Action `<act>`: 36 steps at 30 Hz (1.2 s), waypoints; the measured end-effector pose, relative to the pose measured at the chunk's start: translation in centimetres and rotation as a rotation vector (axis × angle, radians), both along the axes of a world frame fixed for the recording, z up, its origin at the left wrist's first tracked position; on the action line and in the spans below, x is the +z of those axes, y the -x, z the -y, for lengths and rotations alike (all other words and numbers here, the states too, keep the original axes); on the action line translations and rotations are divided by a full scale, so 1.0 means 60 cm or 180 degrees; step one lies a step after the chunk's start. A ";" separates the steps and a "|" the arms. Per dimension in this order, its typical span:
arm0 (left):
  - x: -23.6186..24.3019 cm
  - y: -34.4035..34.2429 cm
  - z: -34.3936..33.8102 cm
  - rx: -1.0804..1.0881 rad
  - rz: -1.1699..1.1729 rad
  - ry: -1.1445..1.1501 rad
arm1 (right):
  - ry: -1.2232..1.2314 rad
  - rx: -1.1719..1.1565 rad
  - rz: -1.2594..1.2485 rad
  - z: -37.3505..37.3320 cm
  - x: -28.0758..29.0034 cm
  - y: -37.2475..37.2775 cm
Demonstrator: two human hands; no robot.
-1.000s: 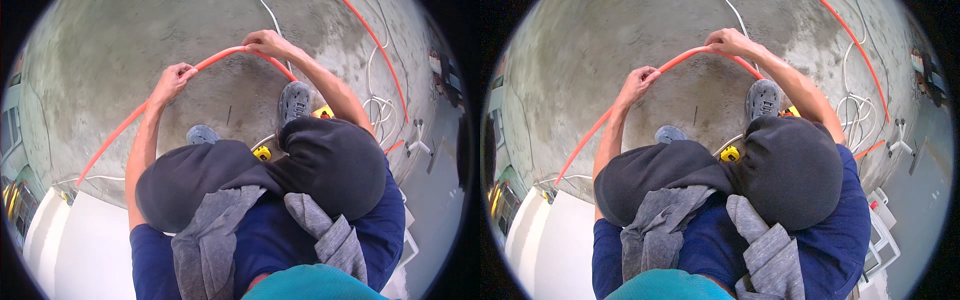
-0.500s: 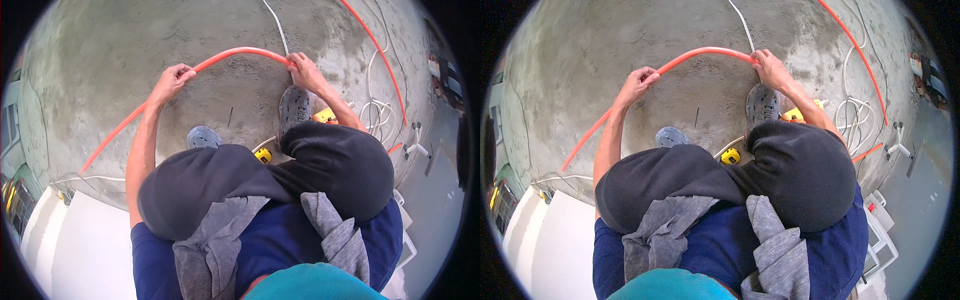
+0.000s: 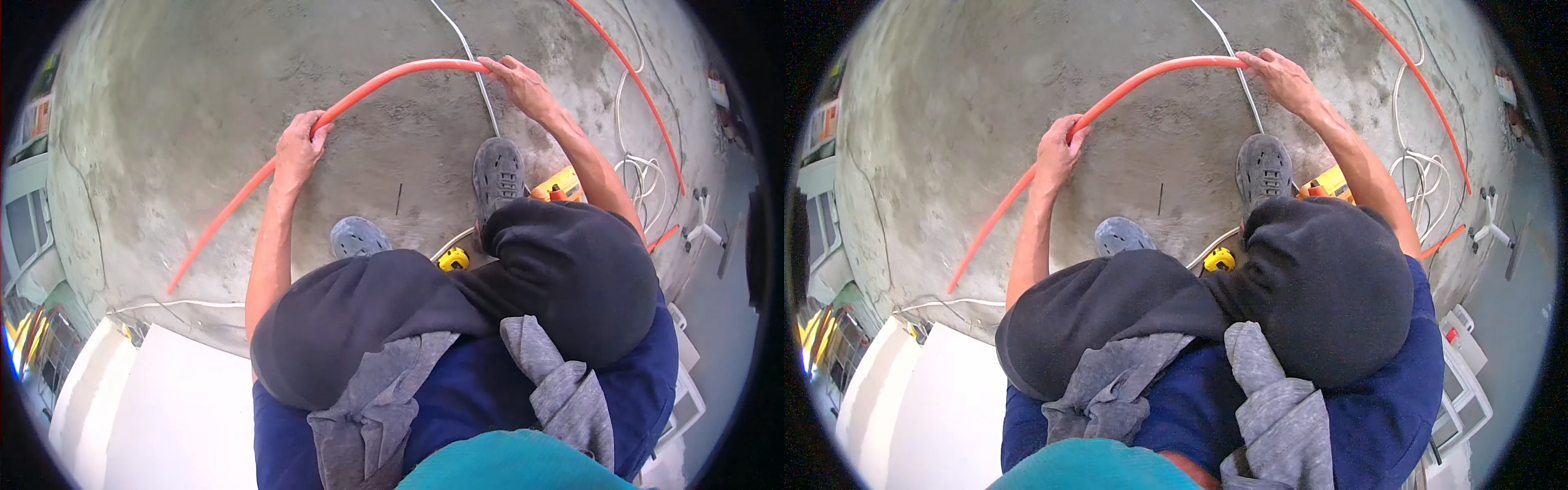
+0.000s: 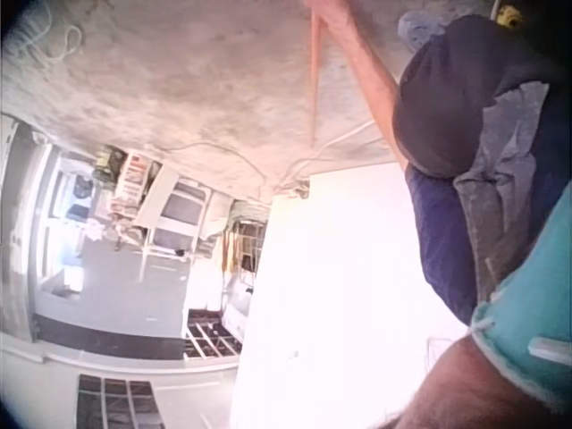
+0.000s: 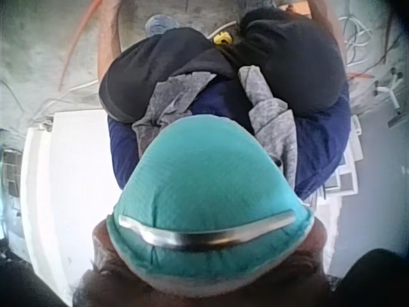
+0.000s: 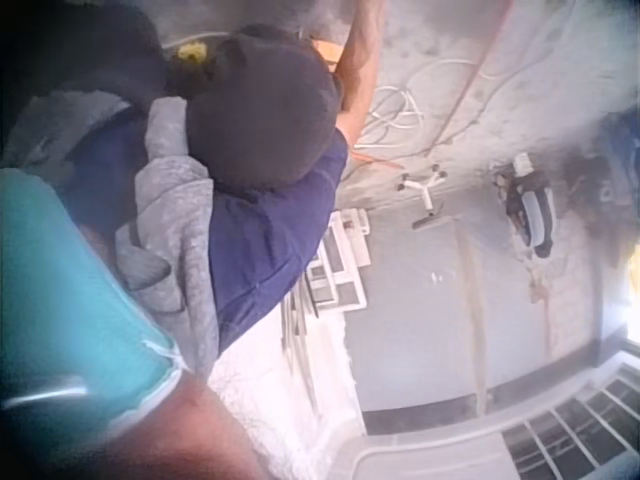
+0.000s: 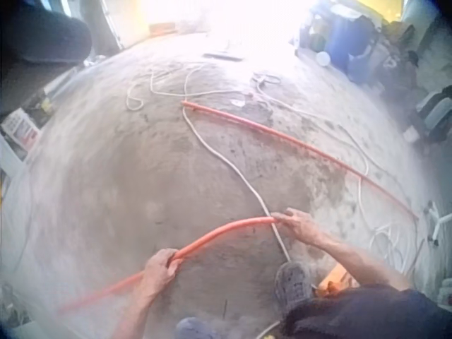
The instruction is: The person heats a pipe using a heat gun, bends the heated pipe by hand, and cuts it using pliers.
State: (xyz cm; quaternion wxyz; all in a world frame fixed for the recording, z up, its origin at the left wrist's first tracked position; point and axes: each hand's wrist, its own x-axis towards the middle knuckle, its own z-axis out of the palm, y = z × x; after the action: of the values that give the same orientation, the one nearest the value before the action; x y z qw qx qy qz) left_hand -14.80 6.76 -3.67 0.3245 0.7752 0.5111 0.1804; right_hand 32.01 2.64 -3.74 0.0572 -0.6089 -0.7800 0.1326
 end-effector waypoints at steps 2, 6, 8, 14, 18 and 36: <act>0.001 -0.003 0.004 0.0063 -0.0130 -0.0016 | -0.0150 0.0132 -0.0103 -0.001 -0.009 -0.003; -0.001 -0.001 0.004 0.0142 -0.0129 -0.0081 | 0.0074 0.0001 -0.0074 -0.009 -0.007 0.010; -0.007 -0.012 0.005 0.0148 -0.0134 -0.0167 | 0.0056 -0.0007 -0.0128 -0.006 -0.011 0.002; 0.006 -0.021 0.005 0.0208 -0.0148 0.0040 | -0.0155 -0.0420 -0.0712 0.019 -0.017 -0.009; -0.001 -0.019 0.006 0.0157 -0.0169 0.0027 | 0.0032 -0.0521 -0.0991 0.042 -0.032 -0.003; -0.012 -0.011 0.015 0.0232 -0.0282 -0.0068 | -0.0054 -0.0425 -0.0885 0.054 -0.054 0.017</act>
State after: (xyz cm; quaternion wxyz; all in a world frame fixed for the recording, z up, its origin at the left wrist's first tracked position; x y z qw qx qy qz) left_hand -14.14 5.83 -4.41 0.2866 0.7667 0.5509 0.1631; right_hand 30.97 -0.63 -7.00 0.1784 -0.6347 -0.7235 0.2049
